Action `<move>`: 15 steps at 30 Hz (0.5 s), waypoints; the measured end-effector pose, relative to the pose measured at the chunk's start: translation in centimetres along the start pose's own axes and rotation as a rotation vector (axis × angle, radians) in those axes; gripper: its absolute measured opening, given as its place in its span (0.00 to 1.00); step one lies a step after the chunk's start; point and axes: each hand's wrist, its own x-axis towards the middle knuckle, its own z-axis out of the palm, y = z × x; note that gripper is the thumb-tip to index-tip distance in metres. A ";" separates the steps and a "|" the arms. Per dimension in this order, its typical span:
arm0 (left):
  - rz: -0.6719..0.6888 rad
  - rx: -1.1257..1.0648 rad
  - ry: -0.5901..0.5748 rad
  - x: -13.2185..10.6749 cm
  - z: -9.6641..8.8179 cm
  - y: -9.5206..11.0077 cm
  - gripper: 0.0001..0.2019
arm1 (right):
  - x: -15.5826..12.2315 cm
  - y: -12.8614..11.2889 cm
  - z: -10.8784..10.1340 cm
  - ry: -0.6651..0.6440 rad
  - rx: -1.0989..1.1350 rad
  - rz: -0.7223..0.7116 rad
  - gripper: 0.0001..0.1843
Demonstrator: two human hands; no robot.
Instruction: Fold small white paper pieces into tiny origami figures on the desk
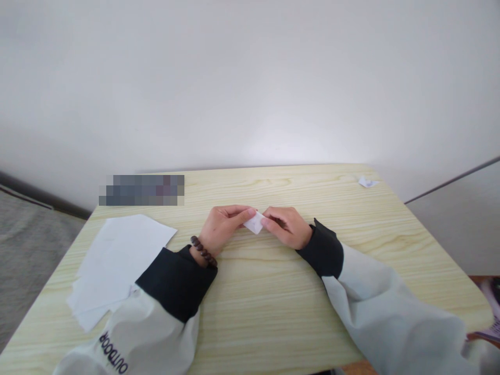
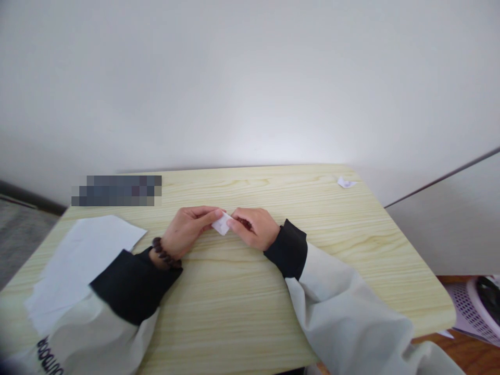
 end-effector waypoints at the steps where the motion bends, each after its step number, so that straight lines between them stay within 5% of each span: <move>1: 0.005 0.033 0.011 0.0 0.0 0.1 0.15 | 0.0 0.0 0.0 0.002 0.005 -0.003 0.14; 10: 0.035 0.108 0.029 -0.1 0.1 0.1 0.14 | 0.1 0.0 0.1 0.062 0.004 0.007 0.14; 15: -0.036 -0.055 -0.021 -0.1 0.2 0.2 0.18 | 0.2 0.0 0.0 0.102 0.022 0.025 0.13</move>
